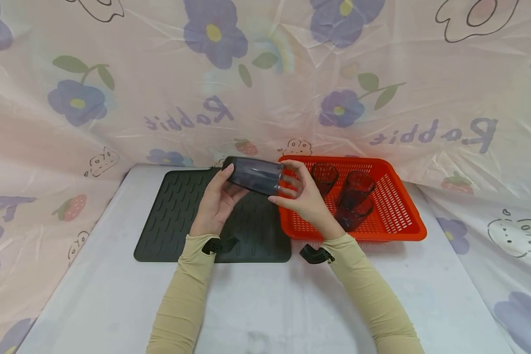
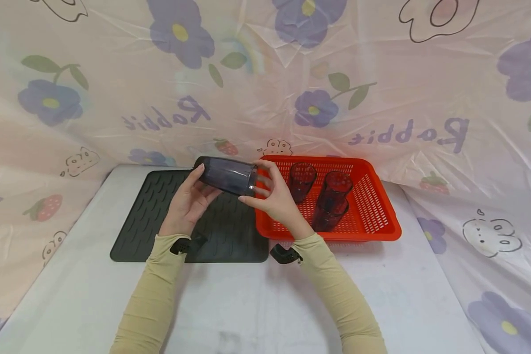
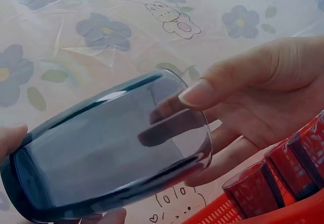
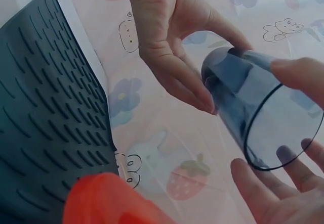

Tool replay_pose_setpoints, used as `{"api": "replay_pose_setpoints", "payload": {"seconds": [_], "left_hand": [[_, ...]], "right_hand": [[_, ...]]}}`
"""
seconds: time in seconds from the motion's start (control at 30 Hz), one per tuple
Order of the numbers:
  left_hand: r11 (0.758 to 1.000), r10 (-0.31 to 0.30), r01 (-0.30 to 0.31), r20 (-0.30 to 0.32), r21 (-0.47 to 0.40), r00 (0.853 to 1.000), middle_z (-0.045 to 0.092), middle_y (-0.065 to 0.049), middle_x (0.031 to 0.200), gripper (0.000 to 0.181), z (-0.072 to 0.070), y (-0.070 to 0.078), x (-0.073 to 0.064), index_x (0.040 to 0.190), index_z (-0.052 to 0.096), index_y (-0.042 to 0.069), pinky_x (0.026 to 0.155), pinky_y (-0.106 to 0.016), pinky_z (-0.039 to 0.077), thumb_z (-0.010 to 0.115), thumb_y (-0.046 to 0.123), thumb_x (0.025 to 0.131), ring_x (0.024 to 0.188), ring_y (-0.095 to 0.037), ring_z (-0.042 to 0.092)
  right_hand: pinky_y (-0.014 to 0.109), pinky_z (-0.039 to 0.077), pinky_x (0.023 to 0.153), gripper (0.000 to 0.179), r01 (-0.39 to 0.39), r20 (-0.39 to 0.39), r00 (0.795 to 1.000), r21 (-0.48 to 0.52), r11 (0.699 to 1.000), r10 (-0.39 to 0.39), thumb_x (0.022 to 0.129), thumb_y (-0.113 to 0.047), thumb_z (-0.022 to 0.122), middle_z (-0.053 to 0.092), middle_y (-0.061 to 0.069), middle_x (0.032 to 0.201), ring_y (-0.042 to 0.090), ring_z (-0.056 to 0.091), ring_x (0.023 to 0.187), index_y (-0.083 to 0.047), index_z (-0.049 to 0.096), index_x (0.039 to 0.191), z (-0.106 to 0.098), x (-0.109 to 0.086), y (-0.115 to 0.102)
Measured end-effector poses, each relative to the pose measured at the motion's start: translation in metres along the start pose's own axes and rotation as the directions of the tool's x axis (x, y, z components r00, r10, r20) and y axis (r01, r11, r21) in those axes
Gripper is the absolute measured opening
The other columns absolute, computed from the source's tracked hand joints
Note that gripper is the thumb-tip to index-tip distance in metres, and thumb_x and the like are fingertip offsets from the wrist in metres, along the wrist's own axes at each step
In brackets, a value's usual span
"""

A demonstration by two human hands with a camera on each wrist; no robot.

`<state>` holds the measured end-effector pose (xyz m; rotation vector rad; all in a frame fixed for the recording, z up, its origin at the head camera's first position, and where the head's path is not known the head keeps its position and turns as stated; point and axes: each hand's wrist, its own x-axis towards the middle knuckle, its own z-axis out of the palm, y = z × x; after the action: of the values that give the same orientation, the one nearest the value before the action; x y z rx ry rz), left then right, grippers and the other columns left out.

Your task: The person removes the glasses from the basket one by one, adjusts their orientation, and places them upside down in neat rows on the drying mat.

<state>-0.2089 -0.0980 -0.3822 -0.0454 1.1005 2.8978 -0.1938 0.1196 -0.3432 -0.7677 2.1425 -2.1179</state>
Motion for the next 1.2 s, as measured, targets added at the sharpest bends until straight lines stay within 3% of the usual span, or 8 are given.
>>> {"api": "replay_pose_setpoints", "payload": {"seconds": [0.5, 0.77, 1.03, 1.2], "left_hand": [[1.000, 0.021, -0.021, -0.024, 0.009, 0.999, 0.058, -0.008, 0.107, 0.026, -0.008, 0.007, -0.002, 0.108, 0.063, 0.010, 0.082, -0.041, 0.055, 0.074, 0.013, 0.085, 0.091, -0.021, 0.062], [0.999, 0.032, -0.031, -0.028, 0.037, 0.999, 0.061, -0.007, 0.106, 0.031, -0.012, 0.012, -0.006, 0.115, 0.063, 0.010, 0.080, -0.040, 0.055, 0.073, 0.010, 0.085, 0.094, -0.020, 0.062], [0.993, 0.085, -0.081, -0.051, 0.086, 0.995, 0.060, -0.008, 0.107, 0.030, -0.023, 0.018, -0.007, 0.108, 0.062, 0.009, 0.082, -0.039, 0.055, 0.077, 0.012, 0.083, 0.094, -0.020, 0.063], [0.990, 0.097, -0.088, -0.078, 0.110, 0.992, 0.060, -0.008, 0.109, 0.029, -0.034, 0.023, -0.008, 0.107, 0.062, 0.009, 0.081, -0.037, 0.055, 0.077, 0.011, 0.082, 0.093, -0.019, 0.064]], "right_hand": [[0.053, 0.036, 0.103, 0.063, -0.022, 0.056, 0.998, -0.006, 1.000, 0.022, 0.084, 0.005, 0.070, 0.044, 0.016, 0.137, 0.035, 0.045, 0.127, 0.002, 0.037, 0.137, -0.001, -0.005, 0.008], [0.054, 0.034, 0.104, 0.062, -0.023, 0.065, 0.998, -0.016, 1.000, 0.024, 0.085, 0.003, 0.070, 0.046, 0.016, 0.139, 0.035, 0.043, 0.129, 0.003, 0.036, 0.138, -0.006, -0.010, 0.014], [0.047, 0.037, 0.104, 0.059, -0.008, 0.047, 0.999, 0.010, 1.000, 0.007, 0.086, 0.001, 0.070, 0.045, 0.022, 0.139, 0.037, 0.043, 0.129, -0.001, 0.041, 0.137, -0.024, -0.014, 0.036], [0.045, 0.038, 0.103, 0.055, 0.018, 0.025, 1.000, -0.013, 1.000, -0.017, 0.087, -0.004, 0.070, 0.048, 0.017, 0.136, 0.036, 0.045, 0.127, -0.002, 0.044, 0.135, -0.037, -0.020, 0.033]]}}
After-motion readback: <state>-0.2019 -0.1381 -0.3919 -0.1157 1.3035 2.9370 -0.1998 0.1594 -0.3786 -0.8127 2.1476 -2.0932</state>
